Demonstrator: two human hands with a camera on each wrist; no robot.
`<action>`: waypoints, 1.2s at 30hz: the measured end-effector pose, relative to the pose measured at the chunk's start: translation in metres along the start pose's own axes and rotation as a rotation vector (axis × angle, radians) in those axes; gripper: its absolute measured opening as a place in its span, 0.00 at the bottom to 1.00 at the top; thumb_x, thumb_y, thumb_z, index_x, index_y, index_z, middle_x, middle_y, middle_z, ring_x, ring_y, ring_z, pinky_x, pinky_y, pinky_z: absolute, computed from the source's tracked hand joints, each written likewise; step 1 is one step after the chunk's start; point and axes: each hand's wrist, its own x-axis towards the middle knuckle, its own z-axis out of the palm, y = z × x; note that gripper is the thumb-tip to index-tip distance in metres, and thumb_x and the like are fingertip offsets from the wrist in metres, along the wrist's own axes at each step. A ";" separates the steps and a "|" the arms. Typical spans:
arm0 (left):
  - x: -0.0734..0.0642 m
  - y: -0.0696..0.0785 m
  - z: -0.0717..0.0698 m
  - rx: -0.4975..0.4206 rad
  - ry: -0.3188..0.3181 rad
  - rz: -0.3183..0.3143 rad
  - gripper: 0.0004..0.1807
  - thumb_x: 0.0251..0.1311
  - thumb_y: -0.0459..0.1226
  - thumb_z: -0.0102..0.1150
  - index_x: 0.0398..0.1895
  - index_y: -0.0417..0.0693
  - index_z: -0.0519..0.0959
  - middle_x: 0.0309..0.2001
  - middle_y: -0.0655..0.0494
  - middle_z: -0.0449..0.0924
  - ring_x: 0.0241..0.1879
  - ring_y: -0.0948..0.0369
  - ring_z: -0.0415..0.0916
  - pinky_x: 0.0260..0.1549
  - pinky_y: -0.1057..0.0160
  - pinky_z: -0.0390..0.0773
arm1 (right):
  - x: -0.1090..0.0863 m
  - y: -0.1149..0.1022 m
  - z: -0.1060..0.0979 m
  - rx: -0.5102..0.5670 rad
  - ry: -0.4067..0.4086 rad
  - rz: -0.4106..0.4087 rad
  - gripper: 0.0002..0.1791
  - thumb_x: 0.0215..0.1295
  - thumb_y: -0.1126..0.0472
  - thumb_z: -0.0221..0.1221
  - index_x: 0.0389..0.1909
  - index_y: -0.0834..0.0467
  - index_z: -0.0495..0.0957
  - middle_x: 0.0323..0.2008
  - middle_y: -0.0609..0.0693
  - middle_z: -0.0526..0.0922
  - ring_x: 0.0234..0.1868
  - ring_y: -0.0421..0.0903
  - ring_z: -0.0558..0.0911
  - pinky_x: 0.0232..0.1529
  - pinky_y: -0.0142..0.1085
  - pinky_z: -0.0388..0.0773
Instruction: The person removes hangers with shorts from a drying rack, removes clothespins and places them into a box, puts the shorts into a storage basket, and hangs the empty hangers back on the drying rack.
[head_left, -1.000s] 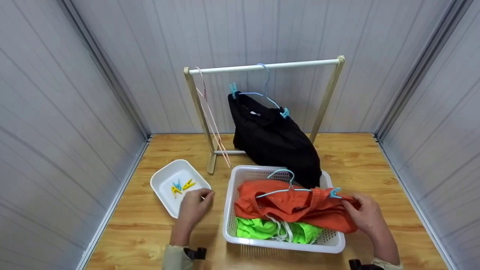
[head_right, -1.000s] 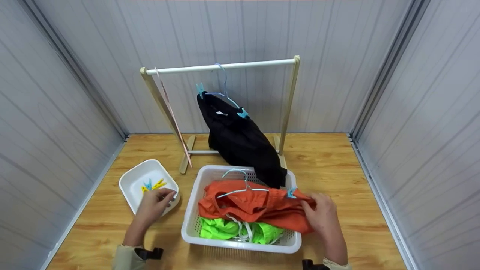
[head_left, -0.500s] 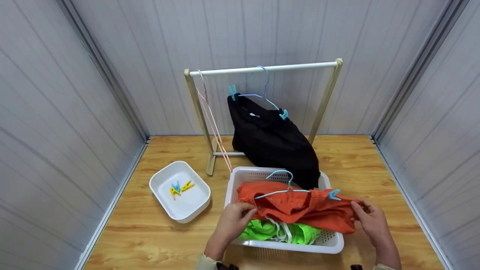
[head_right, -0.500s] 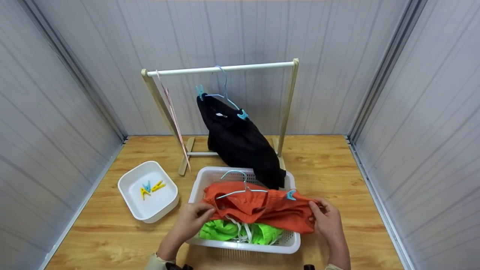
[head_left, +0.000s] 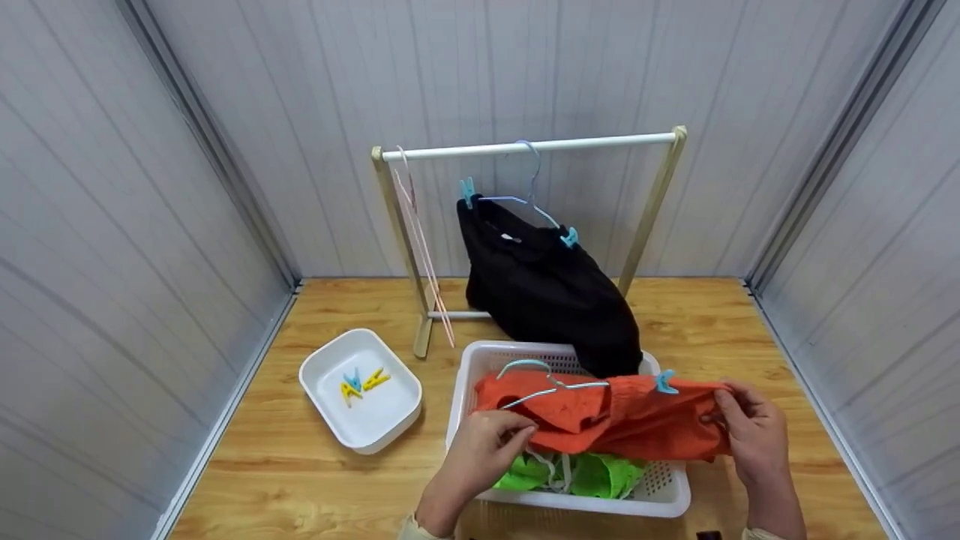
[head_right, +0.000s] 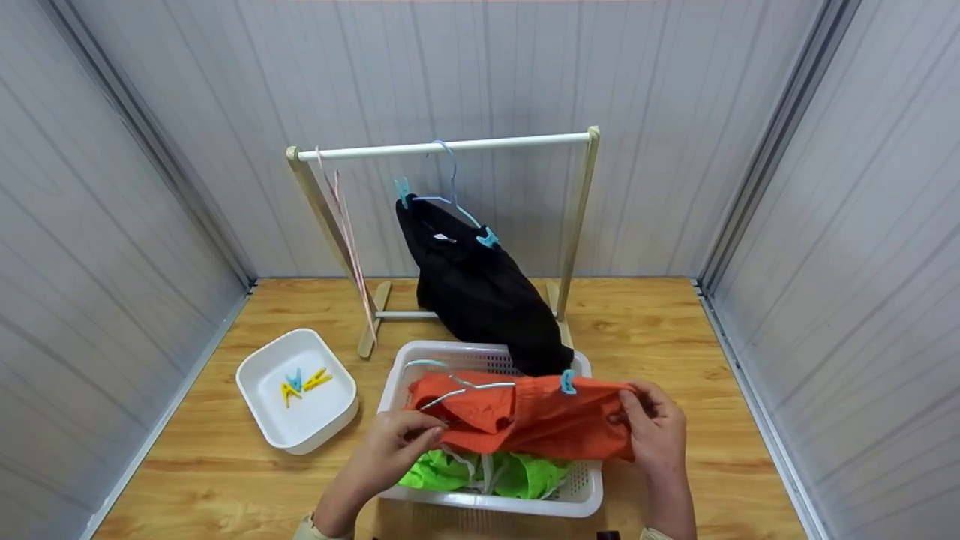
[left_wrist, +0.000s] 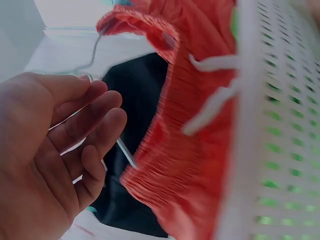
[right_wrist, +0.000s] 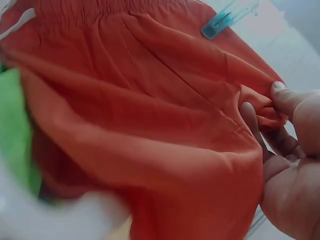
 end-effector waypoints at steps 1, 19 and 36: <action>0.000 0.004 -0.002 -0.002 0.019 0.025 0.08 0.65 0.41 0.61 0.35 0.49 0.86 0.32 0.68 0.82 0.28 0.74 0.72 0.29 0.74 0.74 | -0.001 -0.005 0.004 -0.028 0.012 -0.023 0.13 0.67 0.62 0.60 0.47 0.65 0.80 0.31 0.48 0.81 0.26 0.41 0.82 0.27 0.32 0.81; 0.036 0.067 -0.032 0.047 0.352 0.431 0.15 0.55 0.27 0.66 0.44 0.50 0.83 0.46 0.52 0.78 0.47 0.59 0.76 0.43 0.67 0.76 | -0.013 -0.072 0.052 -0.234 -0.011 -0.579 0.06 0.62 0.77 0.59 0.39 0.73 0.81 0.28 0.46 0.83 0.23 0.38 0.75 0.22 0.25 0.70; 0.077 0.102 -0.047 -0.145 0.397 0.404 0.20 0.58 0.27 0.65 0.55 0.37 0.74 0.51 0.45 0.78 0.43 0.59 0.81 0.34 0.64 0.80 | -0.017 -0.139 0.110 -0.108 -0.388 -1.022 0.06 0.58 0.80 0.59 0.35 0.73 0.81 0.30 0.61 0.83 0.27 0.39 0.78 0.30 0.25 0.74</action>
